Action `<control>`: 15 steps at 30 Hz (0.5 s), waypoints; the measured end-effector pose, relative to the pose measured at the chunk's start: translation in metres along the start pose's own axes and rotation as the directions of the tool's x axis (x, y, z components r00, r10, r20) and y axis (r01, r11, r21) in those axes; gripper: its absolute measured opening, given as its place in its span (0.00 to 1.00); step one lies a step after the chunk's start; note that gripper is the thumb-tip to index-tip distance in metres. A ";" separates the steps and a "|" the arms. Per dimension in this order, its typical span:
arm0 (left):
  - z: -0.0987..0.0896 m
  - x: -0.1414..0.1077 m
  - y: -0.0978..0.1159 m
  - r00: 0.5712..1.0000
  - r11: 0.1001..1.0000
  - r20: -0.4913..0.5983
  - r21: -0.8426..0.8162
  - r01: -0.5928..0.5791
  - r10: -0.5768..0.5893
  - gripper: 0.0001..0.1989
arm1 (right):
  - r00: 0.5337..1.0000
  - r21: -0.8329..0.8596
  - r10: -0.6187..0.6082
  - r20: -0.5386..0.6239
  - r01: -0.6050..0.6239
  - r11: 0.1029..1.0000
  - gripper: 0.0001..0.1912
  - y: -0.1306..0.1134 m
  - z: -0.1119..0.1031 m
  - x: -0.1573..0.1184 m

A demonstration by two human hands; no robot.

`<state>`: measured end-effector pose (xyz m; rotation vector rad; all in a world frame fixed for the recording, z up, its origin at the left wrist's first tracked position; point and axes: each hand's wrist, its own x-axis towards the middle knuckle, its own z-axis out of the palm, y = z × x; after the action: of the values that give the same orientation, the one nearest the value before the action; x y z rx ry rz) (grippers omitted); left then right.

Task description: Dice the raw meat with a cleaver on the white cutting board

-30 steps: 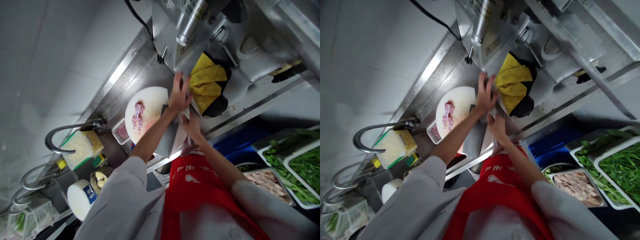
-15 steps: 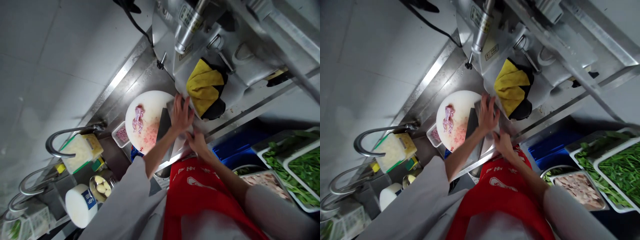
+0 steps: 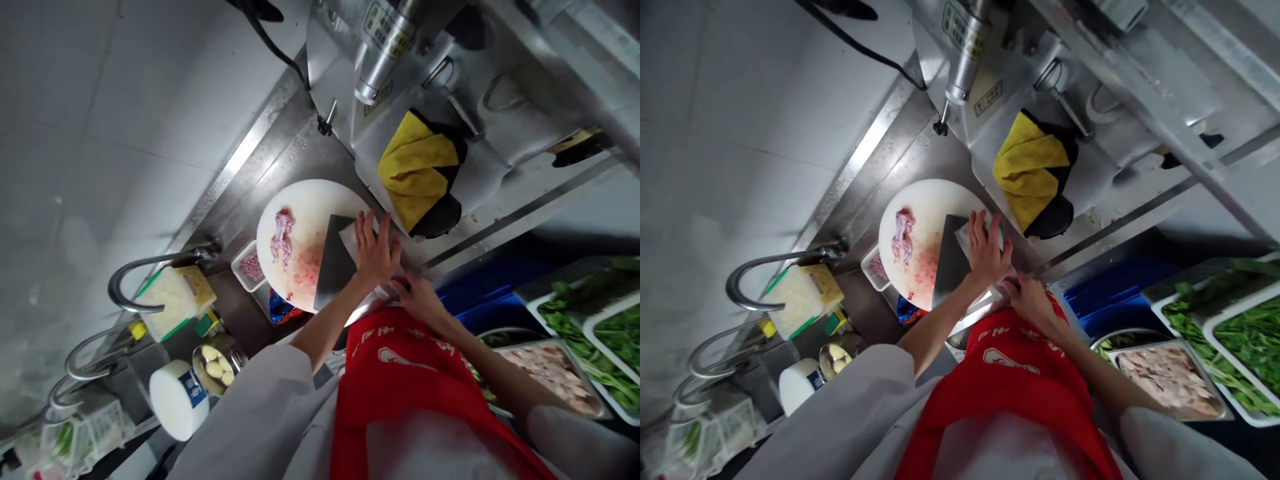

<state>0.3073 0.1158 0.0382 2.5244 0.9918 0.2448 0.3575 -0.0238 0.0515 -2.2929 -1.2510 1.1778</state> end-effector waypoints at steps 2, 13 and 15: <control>-0.002 0.038 -0.018 0.999 1.000 -0.033 -0.013 0.028 -0.028 0.29 | 0.998 0.015 0.045 -0.050 -0.044 0.999 0.17 -0.016 -0.021 0.028; -0.132 -0.003 -0.028 0.991 0.991 -0.130 0.128 0.026 -0.009 0.29 | 0.942 -0.412 -0.330 -0.053 0.281 0.867 0.38 -0.068 -0.059 -0.002; -0.111 -0.041 -0.036 0.994 0.978 -0.060 0.180 0.103 -0.094 0.32 | 0.944 -0.452 -0.329 0.028 0.305 0.838 0.38 -0.051 -0.032 -0.013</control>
<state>0.2209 0.1466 0.1215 2.6342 1.2057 0.1975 0.3488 -0.0002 0.1071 -2.2557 -1.9655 0.7632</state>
